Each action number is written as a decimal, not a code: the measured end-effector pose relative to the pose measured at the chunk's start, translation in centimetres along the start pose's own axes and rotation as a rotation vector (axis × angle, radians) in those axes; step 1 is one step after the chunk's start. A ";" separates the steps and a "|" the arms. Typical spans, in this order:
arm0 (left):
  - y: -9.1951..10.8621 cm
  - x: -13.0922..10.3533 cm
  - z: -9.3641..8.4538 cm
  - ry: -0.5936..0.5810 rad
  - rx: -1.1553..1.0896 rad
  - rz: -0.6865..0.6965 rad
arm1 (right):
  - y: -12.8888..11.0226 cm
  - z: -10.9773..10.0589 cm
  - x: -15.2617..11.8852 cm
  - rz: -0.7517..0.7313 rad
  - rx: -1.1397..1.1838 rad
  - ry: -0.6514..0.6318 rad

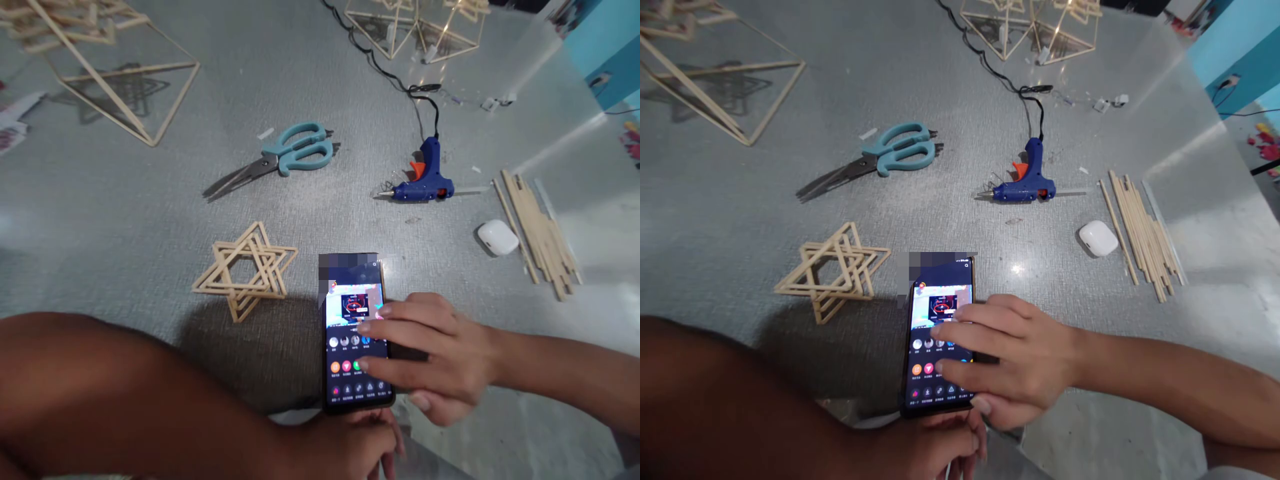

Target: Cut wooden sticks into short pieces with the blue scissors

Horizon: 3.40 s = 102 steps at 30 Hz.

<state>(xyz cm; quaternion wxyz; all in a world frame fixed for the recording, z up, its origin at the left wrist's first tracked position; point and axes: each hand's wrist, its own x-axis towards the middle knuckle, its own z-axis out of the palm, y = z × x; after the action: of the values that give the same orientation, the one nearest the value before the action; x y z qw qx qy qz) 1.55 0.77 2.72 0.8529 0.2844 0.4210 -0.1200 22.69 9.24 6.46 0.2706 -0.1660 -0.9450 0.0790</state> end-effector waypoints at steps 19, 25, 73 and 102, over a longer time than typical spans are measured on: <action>-0.1 0.0 -0.1 -0.022 0.011 0.011 | -0.1 0.4 -0.3 0.014 -0.055 -0.110; -0.2 0.1 0.0 0.003 0.007 -0.001 | 0.0 0.3 -0.3 0.008 -0.044 -0.148; -1.0 0.5 0.0 0.007 0.013 -0.005 | -0.1 0.6 -0.2 0.034 -0.055 -0.207; -0.2 0.5 0.2 -0.004 0.051 -0.051 | -0.2 0.6 0.5 0.073 -0.059 -0.156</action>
<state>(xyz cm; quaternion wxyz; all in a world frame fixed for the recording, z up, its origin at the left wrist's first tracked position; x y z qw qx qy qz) 1.84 0.49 2.35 0.8429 0.2951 0.4232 -0.1530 21.91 9.21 6.23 0.1881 -0.2015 -0.9584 0.0739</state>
